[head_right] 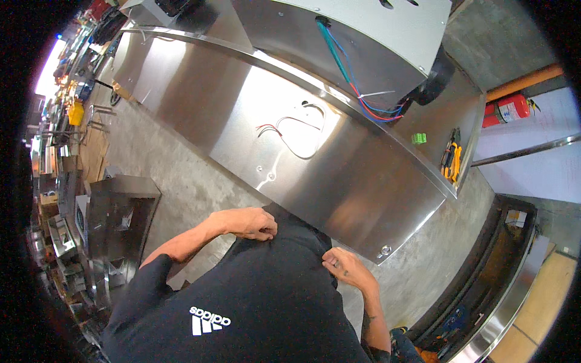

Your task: The person strips insulation from several colored wires using wire strippers and then inserts the exposed ends into a green terminal block. The person works at a stainless steel counter in a commercial kitchen environment.

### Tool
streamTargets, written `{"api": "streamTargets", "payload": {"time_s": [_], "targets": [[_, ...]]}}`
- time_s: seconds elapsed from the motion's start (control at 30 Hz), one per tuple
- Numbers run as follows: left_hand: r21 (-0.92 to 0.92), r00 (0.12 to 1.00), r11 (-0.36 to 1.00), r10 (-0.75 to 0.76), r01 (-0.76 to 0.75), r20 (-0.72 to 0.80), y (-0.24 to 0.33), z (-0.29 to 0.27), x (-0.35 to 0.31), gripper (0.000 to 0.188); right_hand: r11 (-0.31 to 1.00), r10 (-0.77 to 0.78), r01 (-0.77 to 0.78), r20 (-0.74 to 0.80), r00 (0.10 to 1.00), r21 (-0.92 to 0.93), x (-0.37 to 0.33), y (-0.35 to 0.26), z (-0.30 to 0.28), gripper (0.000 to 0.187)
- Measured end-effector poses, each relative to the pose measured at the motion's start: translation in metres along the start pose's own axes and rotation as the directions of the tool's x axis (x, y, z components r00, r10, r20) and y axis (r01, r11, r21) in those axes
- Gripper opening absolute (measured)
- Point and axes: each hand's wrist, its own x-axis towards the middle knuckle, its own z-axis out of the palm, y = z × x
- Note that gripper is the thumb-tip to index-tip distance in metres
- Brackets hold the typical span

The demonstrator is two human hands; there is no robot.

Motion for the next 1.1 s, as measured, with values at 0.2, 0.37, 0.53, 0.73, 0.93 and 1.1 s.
{"api": "streamTargets", "payload": {"time_s": [0.2,0.37,0.53,0.73,0.93,1.1], "targets": [[0.148,0.994,0.983,0.105,-0.105,0.006,-0.001,0.002,-0.010,0.014,0.998,-0.058,0.058,-0.034,0.998,-0.010,0.003,-0.008,0.007,0.020],[0.111,0.986,0.983,0.155,-0.148,-0.059,-0.012,0.017,0.002,0.015,0.999,-0.035,0.034,-0.022,0.999,-0.035,0.004,0.015,0.014,0.020],[-0.256,1.000,0.967,-0.014,0.008,-0.022,-0.020,-0.003,0.003,0.027,0.982,0.079,-0.084,0.037,0.996,0.171,0.000,0.025,0.006,0.020],[-0.520,0.336,0.853,-0.500,0.032,-0.798,-0.064,-0.045,0.084,0.046,0.998,-0.051,0.054,-0.543,0.838,-0.010,0.028,0.028,-0.047,0.022],[-0.373,0.020,0.907,-0.384,0.198,-0.923,-0.107,-0.068,0.133,0.041,0.942,-0.227,-0.192,-0.943,0.245,-0.277,0.061,0.015,-0.209,0.029],[-0.365,0.041,0.899,-0.366,-0.244,-0.930,-0.025,-0.067,0.128,0.026,0.725,-0.224,-0.638,-0.965,0.139,-0.260,0.074,0.088,-0.289,0.054]]}}
